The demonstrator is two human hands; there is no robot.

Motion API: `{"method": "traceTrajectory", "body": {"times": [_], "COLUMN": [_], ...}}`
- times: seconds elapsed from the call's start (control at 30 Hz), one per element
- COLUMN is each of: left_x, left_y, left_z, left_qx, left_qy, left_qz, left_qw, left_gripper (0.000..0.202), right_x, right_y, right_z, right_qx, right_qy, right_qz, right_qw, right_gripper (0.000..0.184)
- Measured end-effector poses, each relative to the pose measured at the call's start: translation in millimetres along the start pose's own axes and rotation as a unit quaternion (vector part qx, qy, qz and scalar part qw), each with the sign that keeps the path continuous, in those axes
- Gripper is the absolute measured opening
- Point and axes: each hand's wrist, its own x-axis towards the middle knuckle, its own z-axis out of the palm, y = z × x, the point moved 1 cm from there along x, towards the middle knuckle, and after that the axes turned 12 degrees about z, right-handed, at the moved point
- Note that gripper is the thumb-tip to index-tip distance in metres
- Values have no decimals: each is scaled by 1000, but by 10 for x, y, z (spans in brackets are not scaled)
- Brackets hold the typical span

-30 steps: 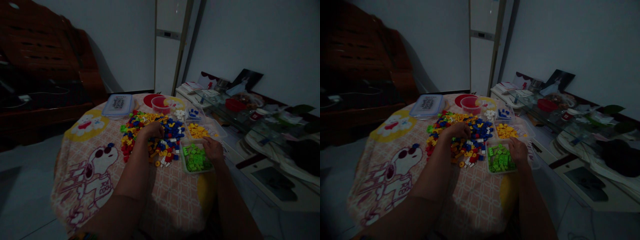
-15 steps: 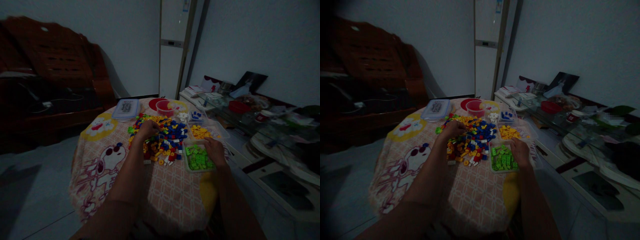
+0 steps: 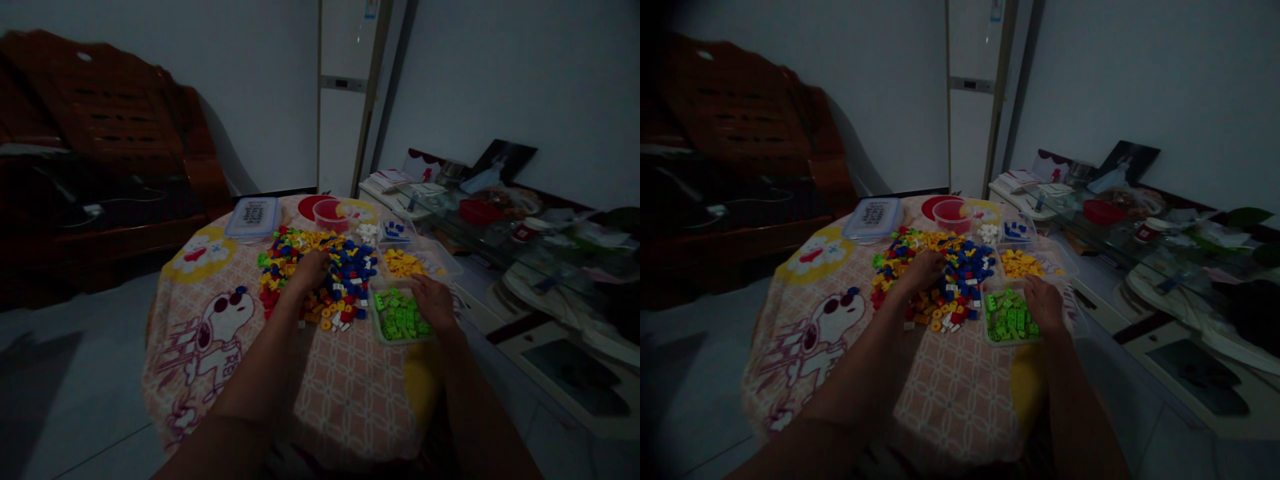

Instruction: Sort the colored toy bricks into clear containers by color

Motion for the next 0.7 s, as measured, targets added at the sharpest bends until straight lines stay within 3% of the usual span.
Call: {"method": "traceTrajectory", "body": {"times": [0.13, 0.2, 0.37, 0.5, 0.7], "left_x": [250, 305, 190, 66, 83], "left_y": [162, 178, -78, -258, -211], "left_z": [220, 237, -64, -265, -192], "left_qx": [-76, -112, -116, -100, -92], "left_qy": [45, 62, 120, 102, 52], "left_qz": [38, 44, -19, -56, -36], "left_qw": [995, 991, 986, 988, 994], "left_gripper": [48, 52, 46, 34, 26], "right_x": [3, 3, -3, -2, 29], "right_y": [6, 11, -6, -22, 28], "right_z": [5, 4, -11, -15, 15], "right_qx": [12, 11, 1, 4, 25], "right_qy": [5, 8, -1, -14, 0], "right_qz": [-4, -4, 9, 16, -3], "right_qw": [1000, 1000, 1000, 1000, 1000], "right_gripper": [41, 40, 41, 41, 41]}}
